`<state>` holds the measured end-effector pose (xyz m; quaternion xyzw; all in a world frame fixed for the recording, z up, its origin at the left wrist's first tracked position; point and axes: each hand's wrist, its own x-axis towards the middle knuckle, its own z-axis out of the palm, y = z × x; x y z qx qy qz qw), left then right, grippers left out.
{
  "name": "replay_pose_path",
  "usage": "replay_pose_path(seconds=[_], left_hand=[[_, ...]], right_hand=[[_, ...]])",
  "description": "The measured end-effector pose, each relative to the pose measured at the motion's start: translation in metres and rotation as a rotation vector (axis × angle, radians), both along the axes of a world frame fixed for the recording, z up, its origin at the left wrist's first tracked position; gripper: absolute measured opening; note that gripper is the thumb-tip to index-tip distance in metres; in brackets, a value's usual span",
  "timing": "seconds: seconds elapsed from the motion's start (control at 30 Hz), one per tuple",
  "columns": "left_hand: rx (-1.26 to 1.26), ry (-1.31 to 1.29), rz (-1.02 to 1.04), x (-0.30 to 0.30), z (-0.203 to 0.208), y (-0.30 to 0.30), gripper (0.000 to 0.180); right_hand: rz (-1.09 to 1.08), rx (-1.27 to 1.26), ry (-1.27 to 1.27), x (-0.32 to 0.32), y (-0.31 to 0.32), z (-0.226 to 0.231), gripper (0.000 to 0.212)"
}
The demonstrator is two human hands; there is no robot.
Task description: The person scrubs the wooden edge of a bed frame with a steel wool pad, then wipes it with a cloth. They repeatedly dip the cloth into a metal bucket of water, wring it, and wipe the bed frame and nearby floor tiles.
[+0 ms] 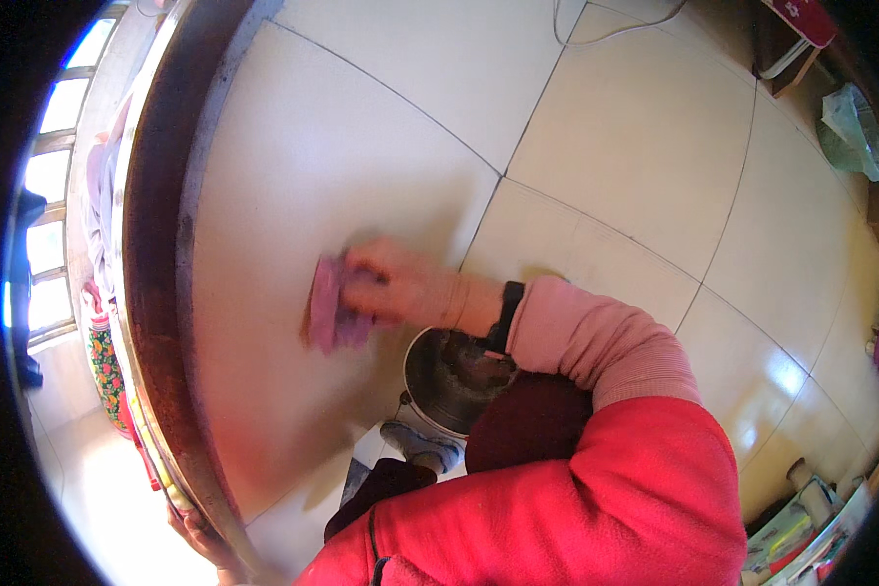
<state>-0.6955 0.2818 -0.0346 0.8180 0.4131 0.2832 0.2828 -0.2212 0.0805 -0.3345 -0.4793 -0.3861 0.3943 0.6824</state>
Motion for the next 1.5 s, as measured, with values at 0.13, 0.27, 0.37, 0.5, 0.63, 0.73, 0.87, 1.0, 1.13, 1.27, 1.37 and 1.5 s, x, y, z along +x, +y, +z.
replay_pose_path(seconds=[0.13,0.27,0.37,0.5,0.63,0.73,0.87,1.0,1.13,1.27,1.37,1.5], left_hand=[[-0.019,-0.002,0.003,0.003,-0.001,-0.003,0.060],[0.246,0.166,0.063,0.005,0.001,-0.005,0.060],[0.269,0.193,0.089,0.006,0.001,-0.006,0.059],[0.184,0.111,0.081,0.009,-0.001,-0.007,0.058],[0.129,0.048,0.088,0.008,-0.001,-0.007,0.059],[0.199,0.156,0.070,0.003,0.003,-0.004,0.057],[0.270,0.269,0.072,-0.002,0.008,0.002,0.055],[0.371,0.356,0.069,0.001,0.011,0.000,0.053],[0.471,0.462,0.102,0.006,0.012,-0.007,0.054],[0.476,0.414,0.102,0.011,0.011,-0.008,0.053],[0.511,0.471,0.101,0.013,0.013,-0.006,0.051],[0.509,0.479,0.105,0.011,0.011,-0.003,0.047]], right_hand=[[-0.973,-0.008,-0.473,0.068,0.007,-0.012,0.026],[-1.246,-0.271,-0.301,0.102,0.018,-0.013,0.031],[-1.071,-0.176,-0.348,0.055,0.022,-0.005,0.032],[-0.872,0.230,-0.460,0.021,0.030,0.030,0.029],[-1.002,0.205,-0.405,0.052,0.034,0.084,0.027],[-1.202,0.142,-0.481,0.061,0.036,0.113,0.026],[-0.442,0.222,-0.195,-0.047,0.044,0.113,0.026],[-0.175,0.437,-0.479,-0.072,0.044,0.097,0.034],[-0.680,0.128,-0.318,0.001,0.033,0.112,0.025],[-1.277,0.060,-0.411,0.114,0.026,0.133,0.025],[-1.342,-0.099,-0.424,0.139,0.038,0.130,0.026],[-1.315,0.046,-0.430,0.091,0.046,0.126,0.026]])
